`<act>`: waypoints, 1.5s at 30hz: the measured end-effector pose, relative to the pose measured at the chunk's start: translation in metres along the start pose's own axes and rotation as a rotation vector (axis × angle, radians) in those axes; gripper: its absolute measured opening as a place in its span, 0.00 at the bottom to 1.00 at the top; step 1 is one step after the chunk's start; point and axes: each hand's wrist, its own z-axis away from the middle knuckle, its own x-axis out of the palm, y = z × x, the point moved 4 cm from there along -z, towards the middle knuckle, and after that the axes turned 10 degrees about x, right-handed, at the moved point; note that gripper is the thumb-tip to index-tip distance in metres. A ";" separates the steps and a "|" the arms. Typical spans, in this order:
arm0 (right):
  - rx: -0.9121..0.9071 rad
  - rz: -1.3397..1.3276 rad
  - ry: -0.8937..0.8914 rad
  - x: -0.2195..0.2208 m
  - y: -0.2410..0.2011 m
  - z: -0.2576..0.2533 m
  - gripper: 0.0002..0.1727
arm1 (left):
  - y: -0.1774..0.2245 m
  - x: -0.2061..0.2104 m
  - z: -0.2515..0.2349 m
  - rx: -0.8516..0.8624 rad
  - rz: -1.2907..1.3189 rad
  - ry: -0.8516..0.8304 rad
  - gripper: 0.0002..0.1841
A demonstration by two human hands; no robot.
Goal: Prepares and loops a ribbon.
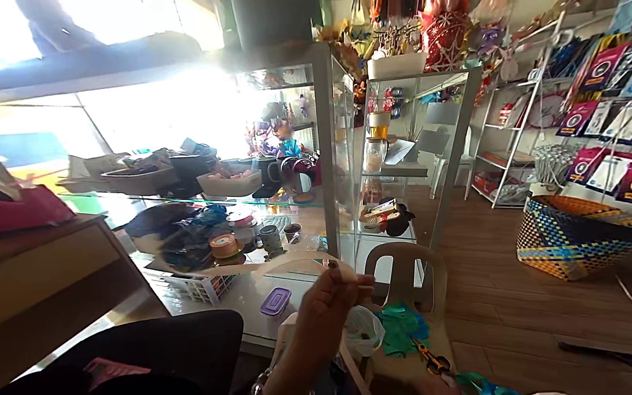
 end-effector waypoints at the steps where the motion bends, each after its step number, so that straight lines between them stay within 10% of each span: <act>1: -0.112 -0.181 0.145 -0.020 -0.015 -0.001 0.27 | -0.003 0.007 0.006 0.040 -0.007 -0.062 0.08; 7: -0.676 -0.959 0.355 -0.083 -0.113 0.038 0.22 | -0.017 0.047 0.040 -0.028 0.015 -0.204 0.10; 15: -0.646 -1.074 0.259 -0.051 -0.100 0.034 0.03 | -0.021 0.033 0.049 -0.105 0.154 -0.157 0.07; 28: -0.585 -1.533 0.053 -0.048 -0.106 0.044 0.11 | -0.029 0.056 0.064 -0.182 0.125 -0.197 0.10; 41: -0.496 -0.619 0.344 -0.027 -0.084 0.038 0.11 | -0.015 0.014 0.046 0.021 0.092 -0.001 0.11; 45: -0.307 -0.471 0.176 -0.001 -0.054 0.026 0.16 | -0.013 0.007 0.046 0.026 0.060 0.000 0.10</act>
